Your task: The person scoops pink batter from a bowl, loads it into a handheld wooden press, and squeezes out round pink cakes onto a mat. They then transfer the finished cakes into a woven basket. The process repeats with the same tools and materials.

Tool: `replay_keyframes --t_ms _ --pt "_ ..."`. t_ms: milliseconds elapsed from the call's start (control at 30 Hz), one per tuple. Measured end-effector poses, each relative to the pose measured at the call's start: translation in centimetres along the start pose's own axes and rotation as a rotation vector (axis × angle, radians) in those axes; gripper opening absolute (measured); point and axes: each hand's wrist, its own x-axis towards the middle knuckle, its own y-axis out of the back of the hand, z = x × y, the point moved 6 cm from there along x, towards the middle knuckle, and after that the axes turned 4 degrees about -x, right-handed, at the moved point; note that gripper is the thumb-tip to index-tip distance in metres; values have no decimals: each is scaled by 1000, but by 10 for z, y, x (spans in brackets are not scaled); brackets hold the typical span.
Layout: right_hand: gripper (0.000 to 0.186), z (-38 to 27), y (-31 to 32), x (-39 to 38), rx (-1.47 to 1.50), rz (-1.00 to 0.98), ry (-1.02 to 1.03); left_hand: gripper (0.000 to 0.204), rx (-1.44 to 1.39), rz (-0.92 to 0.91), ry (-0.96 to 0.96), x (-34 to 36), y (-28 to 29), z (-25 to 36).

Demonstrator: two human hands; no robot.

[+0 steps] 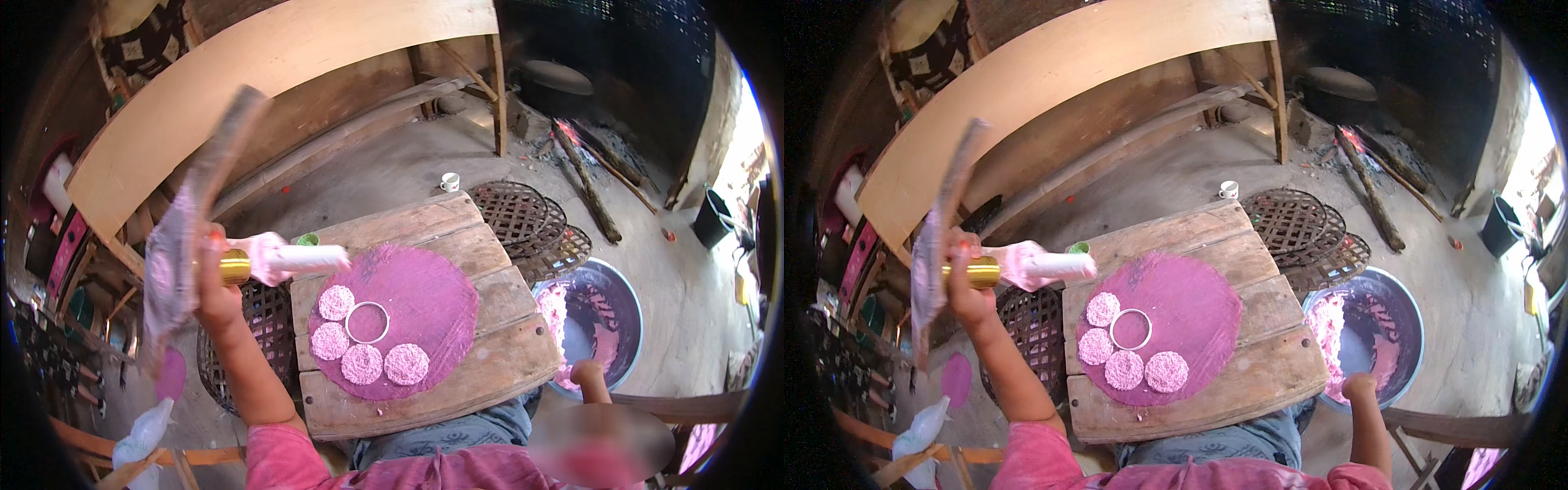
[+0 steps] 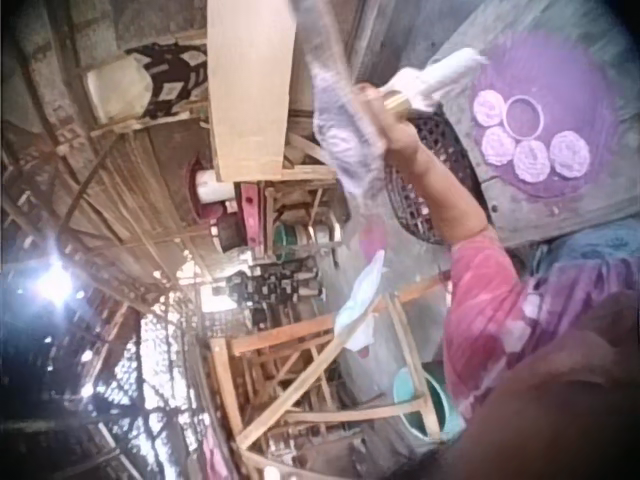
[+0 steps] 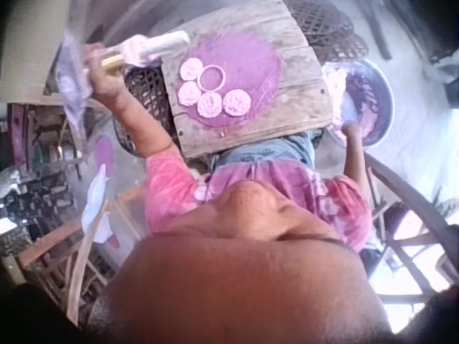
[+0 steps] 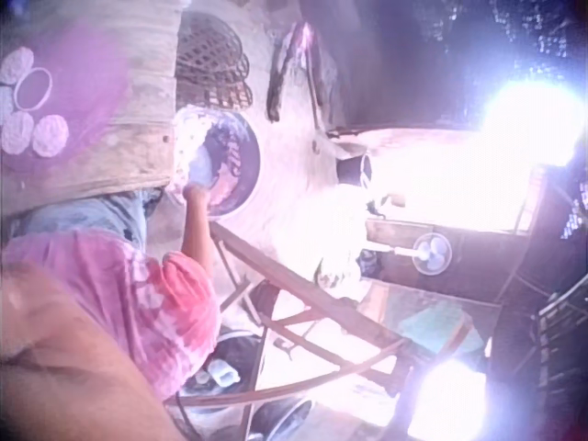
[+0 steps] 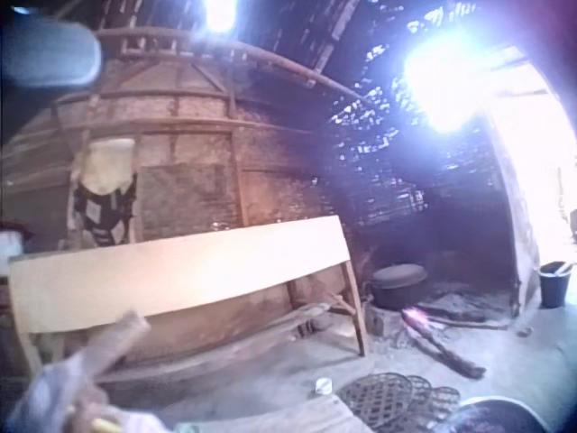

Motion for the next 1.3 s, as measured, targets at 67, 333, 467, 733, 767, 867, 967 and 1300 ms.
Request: replay_keyframes --t_ms 67,333,467,733,767,867,967,1300 --pt "34 -1 16 -3 -113 27 37 16 -478 -16 102 3 -8 -2" --pt "87 -194 189 -216 1517 -523 1533 16 -1304 -58 930 -104 -106 -90" --pt "101 -271 166 -260 1951 -1488 1310 12 -1256 24 1113 -152 -103 -126" --pt "80 -198 240 -266 1659 118 1438 32 -26 -469 546 -175 -42 -124" --pt "83 -194 247 -276 1519 246 1461 34 131 -668 507 -185 -42 -110" --pt "94 -195 264 -305 1086 600 1541 37 340 -978 491 -202 -39 -69" --pt "105 -203 272 -333 672 862 1650 32 305 -1044 379 -194 -52 -49" --pt "106 -234 242 -342 293 638 1664 47 -237 -1243 632 -236 -84 -25"
